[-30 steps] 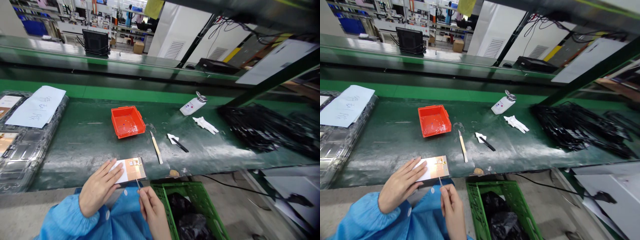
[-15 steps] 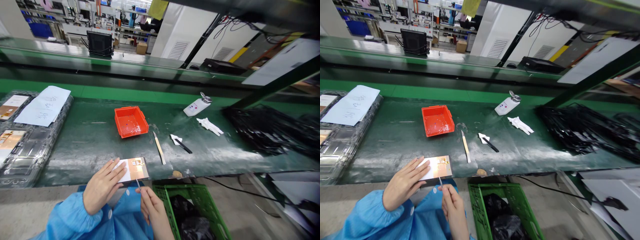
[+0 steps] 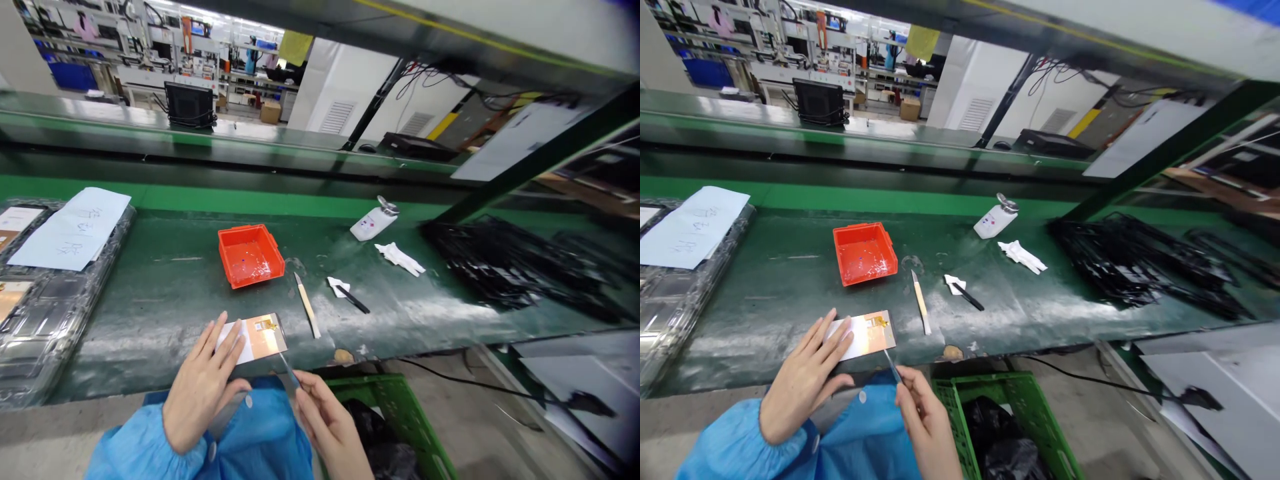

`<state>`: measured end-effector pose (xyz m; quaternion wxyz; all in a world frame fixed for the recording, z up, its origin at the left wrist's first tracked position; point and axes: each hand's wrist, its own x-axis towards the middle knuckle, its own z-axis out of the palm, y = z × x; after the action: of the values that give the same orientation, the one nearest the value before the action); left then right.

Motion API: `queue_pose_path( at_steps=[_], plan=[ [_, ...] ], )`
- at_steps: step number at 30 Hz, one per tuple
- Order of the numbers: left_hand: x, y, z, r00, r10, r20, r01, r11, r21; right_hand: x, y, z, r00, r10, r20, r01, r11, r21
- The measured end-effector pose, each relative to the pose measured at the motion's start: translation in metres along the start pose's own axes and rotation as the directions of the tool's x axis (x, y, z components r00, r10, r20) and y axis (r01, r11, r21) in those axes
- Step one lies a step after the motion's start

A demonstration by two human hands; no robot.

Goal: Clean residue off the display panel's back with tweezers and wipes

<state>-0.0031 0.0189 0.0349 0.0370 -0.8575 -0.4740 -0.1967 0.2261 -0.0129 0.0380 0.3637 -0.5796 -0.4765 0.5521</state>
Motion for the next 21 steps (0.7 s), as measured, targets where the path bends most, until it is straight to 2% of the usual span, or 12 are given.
queue_pose_path(
  at_steps=[2, 5, 8, 11, 13, 14, 15, 16, 17, 18, 19, 21],
  plan=[
    [0.012, 0.014, -0.004, 0.998, 0.062, -0.026, -0.061, 0.998, 0.011, 0.003, -0.01, -0.005, 0.99, -0.133, 0.039, 0.139, 0.971, -0.197],
    [0.029, 0.037, -0.007, 0.979, 0.202, -0.027, -0.204, 0.975, -0.088, 0.007, -0.026, -0.007, 0.966, -0.213, 0.149, 0.254, 0.892, -0.374],
    [0.044, 0.047, -0.006, 0.978, 0.208, 0.014, -0.201, 0.959, -0.201, 0.012, -0.047, -0.015, 0.944, -0.23, 0.238, 0.309, 0.867, -0.39],
    [0.06, 0.036, -0.01, 0.983, 0.183, 0.016, -0.165, 0.921, -0.352, 0.028, -0.067, -0.04, 0.921, -0.254, 0.295, 0.342, 0.891, -0.3],
    [0.074, 0.022, -0.016, 0.995, 0.1, -0.015, -0.094, 0.85, -0.519, 0.051, -0.073, -0.059, 0.923, -0.321, 0.211, 0.368, 0.896, -0.249],
    [0.083, 0.015, -0.02, 1.0, 0.029, -0.011, -0.029, 0.784, -0.621, 0.066, -0.072, -0.066, 0.923, -0.375, 0.087, 0.384, 0.876, -0.291],
    [0.092, 0.009, -0.023, 0.999, -0.041, 0.017, 0.041, 0.687, -0.726, 0.082, -0.069, -0.071, 0.903, -0.429, -0.022, 0.385, 0.831, -0.402],
    [0.102, 0.003, -0.024, 0.993, -0.11, 0.039, 0.095, 0.571, -0.815, 0.098, -0.065, -0.074, 0.875, -0.477, -0.078, 0.365, 0.757, -0.542],
    [0.111, -0.001, -0.024, 0.983, -0.177, 0.036, 0.118, 0.48, -0.869, 0.114, -0.059, -0.073, 0.861, -0.502, -0.083, 0.363, 0.721, -0.59],
    [0.12, -0.006, -0.023, 0.966, -0.257, 0.014, 0.128, 0.435, -0.891, 0.127, -0.053, -0.071, 0.851, -0.52, -0.072, 0.372, 0.695, -0.616],
    [0.129, -0.009, -0.019, 0.944, -0.328, -0.013, 0.135, 0.425, -0.895, 0.139, -0.047, -0.068, 0.841, -0.538, -0.057, 0.382, 0.665, -0.641],
    [0.141, -0.017, -0.011, 0.919, -0.391, -0.041, 0.15, 0.444, -0.883, 0.154, -0.038, -0.061, 0.822, -0.568, -0.026, 0.408, 0.622, -0.668]
  ],
)
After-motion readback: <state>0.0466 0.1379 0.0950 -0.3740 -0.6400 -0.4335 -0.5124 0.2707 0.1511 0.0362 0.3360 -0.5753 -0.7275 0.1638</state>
